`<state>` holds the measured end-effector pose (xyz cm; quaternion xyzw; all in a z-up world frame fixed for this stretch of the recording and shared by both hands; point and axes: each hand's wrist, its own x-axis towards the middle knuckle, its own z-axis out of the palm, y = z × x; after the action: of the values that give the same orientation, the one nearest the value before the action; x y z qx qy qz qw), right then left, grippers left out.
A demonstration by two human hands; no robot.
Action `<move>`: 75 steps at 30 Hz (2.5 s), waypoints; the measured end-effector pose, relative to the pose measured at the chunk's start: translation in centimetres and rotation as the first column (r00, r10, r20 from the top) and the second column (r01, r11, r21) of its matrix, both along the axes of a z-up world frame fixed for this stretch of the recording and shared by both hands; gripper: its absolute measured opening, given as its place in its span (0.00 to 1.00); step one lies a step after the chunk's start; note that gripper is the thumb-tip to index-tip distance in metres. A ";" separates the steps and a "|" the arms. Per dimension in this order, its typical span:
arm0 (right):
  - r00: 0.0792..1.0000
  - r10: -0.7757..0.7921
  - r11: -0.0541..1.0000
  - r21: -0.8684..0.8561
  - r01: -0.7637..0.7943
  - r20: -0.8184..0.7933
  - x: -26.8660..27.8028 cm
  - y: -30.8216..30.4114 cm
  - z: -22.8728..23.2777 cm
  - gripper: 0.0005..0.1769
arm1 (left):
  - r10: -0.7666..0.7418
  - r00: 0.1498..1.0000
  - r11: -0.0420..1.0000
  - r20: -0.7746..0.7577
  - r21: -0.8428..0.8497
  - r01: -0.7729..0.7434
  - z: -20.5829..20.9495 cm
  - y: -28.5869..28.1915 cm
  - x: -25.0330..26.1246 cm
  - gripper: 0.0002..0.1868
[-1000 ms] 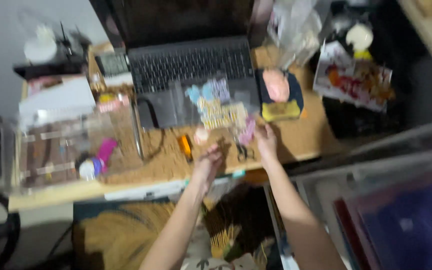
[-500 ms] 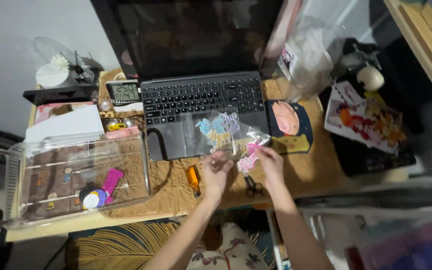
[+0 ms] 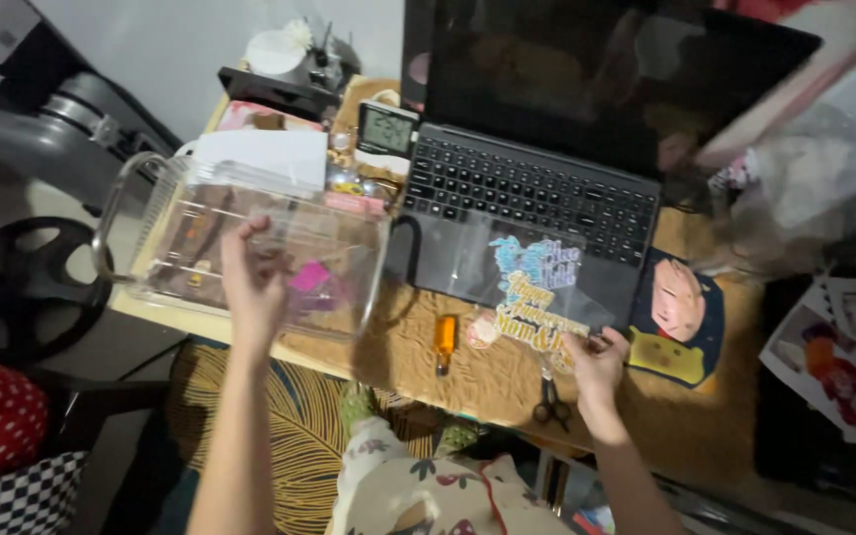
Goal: The person is sorting various stickers and placing them into individual plastic sleeves at a desk.
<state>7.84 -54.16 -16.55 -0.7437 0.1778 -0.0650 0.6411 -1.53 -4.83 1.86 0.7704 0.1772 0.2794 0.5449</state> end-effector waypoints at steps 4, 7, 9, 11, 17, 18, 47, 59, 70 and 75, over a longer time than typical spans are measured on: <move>0.997 -0.062 0.987 0.149 0.067 -0.036 0.6 0.7 2.2 0.37 | -0.030 0.983 0.998 -0.180 0.050 0.039 -3.4 5.9 1.5 0.35; 0.997 -0.069 0.966 0.249 0.075 -0.034 -0.2 2.0 6.1 0.24 | -0.010 0.914 0.992 -0.407 0.114 0.062 -7.4 8.2 1.8 0.37; 0.970 0.029 0.982 0.175 -0.072 0.242 -0.3 1.6 6.2 0.09 | 0.035 0.980 0.836 -0.196 0.543 0.079 -15.2 11.3 1.9 0.31; 0.962 -0.019 0.988 0.151 -0.023 0.273 -0.8 5.4 12.8 0.08 | 0.086 0.947 0.806 -0.310 0.581 0.117 -11.0 9.3 1.8 0.34; 0.957 -0.015 0.740 0.647 -0.184 0.289 -2.7 20.7 22.6 0.09 | 0.169 0.853 0.786 -0.494 0.590 0.186 -7.5 7.9 0.6 0.32; 0.980 0.049 0.691 0.701 -0.173 0.194 -3.2 23.5 22.0 0.08 | 0.140 0.916 0.783 -0.377 0.608 0.131 -6.7 7.7 0.4 0.28; 0.730 0.428 0.447 -0.577 -0.683 -0.532 -5.4 44.0 12.2 0.54 | -0.159 0.942 0.952 -0.296 0.206 0.226 -8.2 7.0 0.6 0.33; 0.913 0.200 0.768 -0.635 0.078 0.354 -1.9 27.8 14.5 0.21 | -0.293 0.951 0.908 -0.096 0.285 0.308 -0.7 -1.0 4.4 0.24; 0.954 -0.291 0.665 -0.701 0.258 0.075 3.4 7.4 3.4 0.33 | -0.749 0.618 0.591 -0.239 -0.662 0.460 -17.1 -19.8 7.1 0.12; 0.971 -0.076 0.915 0.371 0.158 -0.226 2.7 4.1 1.5 0.27 | -0.662 0.747 0.346 -0.052 -0.906 0.243 -16.2 -23.2 6.9 0.13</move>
<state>10.51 -50.05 -15.05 -0.5932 0.2971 0.0107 0.7481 5.38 -28.04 -14.33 0.4502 0.1741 -0.1849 0.8560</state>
